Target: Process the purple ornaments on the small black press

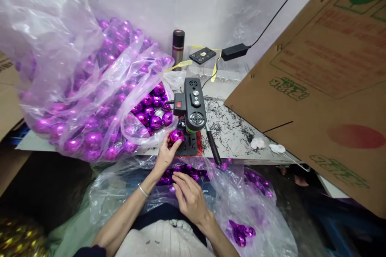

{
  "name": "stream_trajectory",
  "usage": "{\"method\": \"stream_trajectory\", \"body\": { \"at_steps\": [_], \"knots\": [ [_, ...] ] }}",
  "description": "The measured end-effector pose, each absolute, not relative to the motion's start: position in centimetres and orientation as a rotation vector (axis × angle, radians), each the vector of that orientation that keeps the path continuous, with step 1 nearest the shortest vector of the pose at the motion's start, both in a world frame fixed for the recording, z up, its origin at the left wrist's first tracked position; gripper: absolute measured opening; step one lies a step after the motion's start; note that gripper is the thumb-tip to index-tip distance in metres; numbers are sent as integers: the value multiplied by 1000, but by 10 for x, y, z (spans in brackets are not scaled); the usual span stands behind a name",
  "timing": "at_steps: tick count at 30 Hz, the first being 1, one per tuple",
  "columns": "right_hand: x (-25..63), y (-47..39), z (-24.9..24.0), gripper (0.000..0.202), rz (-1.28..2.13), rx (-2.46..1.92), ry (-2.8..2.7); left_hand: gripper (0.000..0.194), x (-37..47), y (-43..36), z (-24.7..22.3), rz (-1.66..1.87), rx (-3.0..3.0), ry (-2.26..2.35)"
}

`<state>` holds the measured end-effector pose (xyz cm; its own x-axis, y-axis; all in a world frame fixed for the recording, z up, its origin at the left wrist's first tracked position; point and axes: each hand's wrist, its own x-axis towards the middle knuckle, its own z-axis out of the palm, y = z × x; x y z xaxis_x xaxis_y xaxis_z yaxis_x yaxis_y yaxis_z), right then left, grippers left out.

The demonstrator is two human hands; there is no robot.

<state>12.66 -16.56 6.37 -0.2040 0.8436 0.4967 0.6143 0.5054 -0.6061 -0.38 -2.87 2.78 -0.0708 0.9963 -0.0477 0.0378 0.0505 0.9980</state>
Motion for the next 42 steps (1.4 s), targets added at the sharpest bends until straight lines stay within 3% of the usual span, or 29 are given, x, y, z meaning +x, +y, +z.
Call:
{"method": "stream_trajectory", "body": {
  "at_steps": [11,16,19,21,25,34,42],
  "knots": [
    [151,-173,74,50,339,-1232,-1827,62,3,-14,14,1128,1853,1422],
    [189,-137,103,59,-173,-1252,-1540,66,9,-10,7,1134,1866,1412],
    [199,-104,122,74,-274,-1226,-1550,69,9,-10,6,1135,1867,1404],
    [198,-85,133,68,-251,-1107,-1610,69,9,-11,7,1128,1863,1395],
    [183,-61,137,32,-152,-1013,-1682,67,11,-13,7,1130,1853,1392],
    [153,-49,86,38,-260,-956,-1434,64,12,-15,1,1163,1967,1381],
    [150,-49,81,39,-239,-939,-1399,62,14,-16,0,1179,1967,1384]
  ]
}}
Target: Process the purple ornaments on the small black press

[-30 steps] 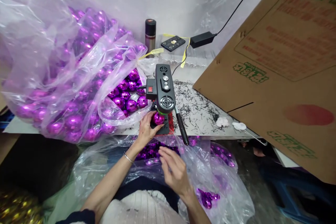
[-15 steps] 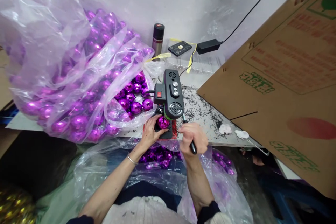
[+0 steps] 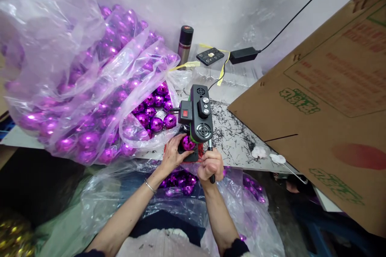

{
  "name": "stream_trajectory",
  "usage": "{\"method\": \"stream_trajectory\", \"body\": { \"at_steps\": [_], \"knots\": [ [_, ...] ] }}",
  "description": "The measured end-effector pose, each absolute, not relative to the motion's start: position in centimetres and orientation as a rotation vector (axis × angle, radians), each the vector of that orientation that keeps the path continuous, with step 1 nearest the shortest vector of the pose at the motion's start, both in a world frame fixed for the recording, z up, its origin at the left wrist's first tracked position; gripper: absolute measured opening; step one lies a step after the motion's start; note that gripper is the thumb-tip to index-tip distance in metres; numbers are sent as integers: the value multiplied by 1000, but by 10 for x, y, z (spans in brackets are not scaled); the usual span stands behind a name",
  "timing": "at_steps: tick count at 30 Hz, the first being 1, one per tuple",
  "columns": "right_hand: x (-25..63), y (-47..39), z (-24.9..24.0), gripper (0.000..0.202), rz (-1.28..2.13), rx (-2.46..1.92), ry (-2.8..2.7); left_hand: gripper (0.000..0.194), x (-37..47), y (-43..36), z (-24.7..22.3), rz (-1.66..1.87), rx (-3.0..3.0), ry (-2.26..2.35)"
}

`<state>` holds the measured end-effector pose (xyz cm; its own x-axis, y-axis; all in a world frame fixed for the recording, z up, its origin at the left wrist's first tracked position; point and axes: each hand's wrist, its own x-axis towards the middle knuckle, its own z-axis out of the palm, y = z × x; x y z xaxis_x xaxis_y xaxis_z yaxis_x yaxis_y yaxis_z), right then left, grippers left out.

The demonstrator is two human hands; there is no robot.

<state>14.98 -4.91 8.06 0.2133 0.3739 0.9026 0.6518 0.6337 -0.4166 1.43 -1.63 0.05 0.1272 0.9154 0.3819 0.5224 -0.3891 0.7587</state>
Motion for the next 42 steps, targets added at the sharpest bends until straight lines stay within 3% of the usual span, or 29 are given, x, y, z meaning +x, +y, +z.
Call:
{"method": "stream_trajectory", "body": {
  "at_steps": [25,34,36,40,42],
  "knots": [
    [148,-43,83,39,-258,-866,-1453,61,15,-6,2,1225,1949,1329],
    [148,-53,141,37,19,-1010,-1347,59,4,-38,-4,1303,2124,1275],
    [148,-55,146,37,21,-1009,-1351,64,-10,-67,-7,1210,2270,1208],
    [144,-56,137,38,-34,-991,-1365,101,-38,-98,3,1061,2420,1082],
    [143,-56,132,39,-51,-990,-1360,87,-44,-81,19,1160,2391,1121]
  ]
}}
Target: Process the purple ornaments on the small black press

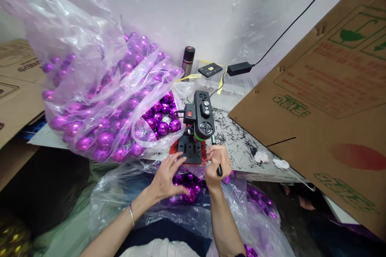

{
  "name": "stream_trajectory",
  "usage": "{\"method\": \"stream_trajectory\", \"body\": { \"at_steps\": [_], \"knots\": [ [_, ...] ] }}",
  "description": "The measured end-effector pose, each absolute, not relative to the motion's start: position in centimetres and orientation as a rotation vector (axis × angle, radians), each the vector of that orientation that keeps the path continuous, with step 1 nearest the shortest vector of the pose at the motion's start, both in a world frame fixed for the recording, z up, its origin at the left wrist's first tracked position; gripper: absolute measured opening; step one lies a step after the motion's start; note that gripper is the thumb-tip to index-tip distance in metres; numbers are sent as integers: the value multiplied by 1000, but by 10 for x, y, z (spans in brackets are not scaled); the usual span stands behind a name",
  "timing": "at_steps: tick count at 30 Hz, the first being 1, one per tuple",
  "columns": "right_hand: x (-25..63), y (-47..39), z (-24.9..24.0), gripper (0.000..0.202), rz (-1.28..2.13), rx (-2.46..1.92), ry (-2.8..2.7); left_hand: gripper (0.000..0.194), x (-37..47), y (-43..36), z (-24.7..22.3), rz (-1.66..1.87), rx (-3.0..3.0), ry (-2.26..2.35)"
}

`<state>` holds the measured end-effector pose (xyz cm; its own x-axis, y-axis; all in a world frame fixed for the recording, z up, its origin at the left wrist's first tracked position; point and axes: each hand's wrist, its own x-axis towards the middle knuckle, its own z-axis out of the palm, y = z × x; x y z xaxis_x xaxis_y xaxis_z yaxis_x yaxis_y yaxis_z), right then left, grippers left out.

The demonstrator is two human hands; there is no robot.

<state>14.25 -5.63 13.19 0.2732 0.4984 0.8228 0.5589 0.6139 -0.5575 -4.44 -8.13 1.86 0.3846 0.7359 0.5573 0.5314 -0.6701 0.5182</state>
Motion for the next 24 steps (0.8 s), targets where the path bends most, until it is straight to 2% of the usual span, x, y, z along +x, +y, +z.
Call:
{"method": "stream_trajectory", "body": {
  "at_steps": [2,3,5,7,11,14,20,24],
  "knots": [
    [142,-56,130,39,-62,-993,-1360,49,-45,-43,38,1269,2319,1293],
    [142,-56,131,39,-65,-992,-1366,40,-43,-20,48,1281,2274,1420],
    [143,-56,133,39,-76,-986,-1381,36,-37,26,66,1166,2222,1658],
    [144,-56,136,39,-84,-985,-1393,34,-30,63,80,853,2247,1813],
    [145,-55,143,39,-65,-1003,-1388,27,-27,95,95,336,2345,1822],
    [144,-54,147,40,-48,-1026,-1364,33,-39,96,100,344,2341,1765],
    [143,-54,150,41,-13,-994,-1347,66,-78,51,107,1196,1889,1626],
    [142,-53,152,41,-18,-985,-1332,71,-73,-7,91,1310,1428,1324]
  ]
}}
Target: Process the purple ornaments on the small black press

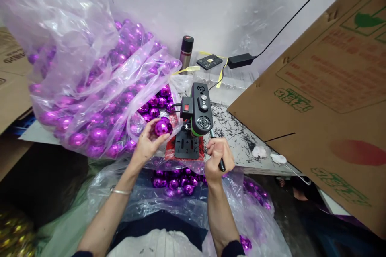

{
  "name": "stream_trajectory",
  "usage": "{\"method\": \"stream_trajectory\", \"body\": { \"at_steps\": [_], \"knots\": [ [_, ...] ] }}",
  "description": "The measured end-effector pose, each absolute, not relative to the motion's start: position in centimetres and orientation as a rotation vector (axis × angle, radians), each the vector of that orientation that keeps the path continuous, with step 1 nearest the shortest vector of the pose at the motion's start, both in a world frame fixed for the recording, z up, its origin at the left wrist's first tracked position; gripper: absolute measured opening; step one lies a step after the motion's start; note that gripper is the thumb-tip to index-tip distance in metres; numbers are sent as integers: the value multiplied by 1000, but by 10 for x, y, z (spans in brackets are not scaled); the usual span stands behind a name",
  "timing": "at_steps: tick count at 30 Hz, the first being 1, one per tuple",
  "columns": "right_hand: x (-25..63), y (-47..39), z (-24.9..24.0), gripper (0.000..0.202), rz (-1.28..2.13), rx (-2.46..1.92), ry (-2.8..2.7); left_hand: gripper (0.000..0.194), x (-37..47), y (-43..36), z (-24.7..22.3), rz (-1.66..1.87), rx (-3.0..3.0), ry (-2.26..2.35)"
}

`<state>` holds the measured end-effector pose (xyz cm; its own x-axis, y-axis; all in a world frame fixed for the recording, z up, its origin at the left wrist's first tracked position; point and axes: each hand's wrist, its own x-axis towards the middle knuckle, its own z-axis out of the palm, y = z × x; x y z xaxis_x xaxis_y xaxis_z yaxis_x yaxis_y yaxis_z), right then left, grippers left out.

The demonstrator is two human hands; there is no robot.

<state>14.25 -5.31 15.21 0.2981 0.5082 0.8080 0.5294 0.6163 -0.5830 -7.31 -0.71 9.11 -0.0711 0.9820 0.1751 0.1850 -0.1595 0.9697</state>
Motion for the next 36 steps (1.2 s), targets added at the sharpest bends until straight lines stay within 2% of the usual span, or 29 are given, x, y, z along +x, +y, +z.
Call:
{"method": "stream_trajectory", "body": {
  "at_steps": [4,8,21,29,36],
  "knots": [
    [142,-52,159,42,-16,-1007,-1316,65,-42,-43,60,1259,1102,1146],
    [142,-51,168,42,21,-1054,-1313,67,-16,-42,35,1256,1012,1128],
    [142,-52,168,39,8,-1045,-1328,64,-4,-17,11,1159,1796,1366],
    [143,-56,163,37,-13,-1040,-1348,63,10,-11,3,1200,1974,1354],
    [141,-55,119,38,-112,-981,-1359,65,10,-12,0,1166,1974,1385]
  ]
}}
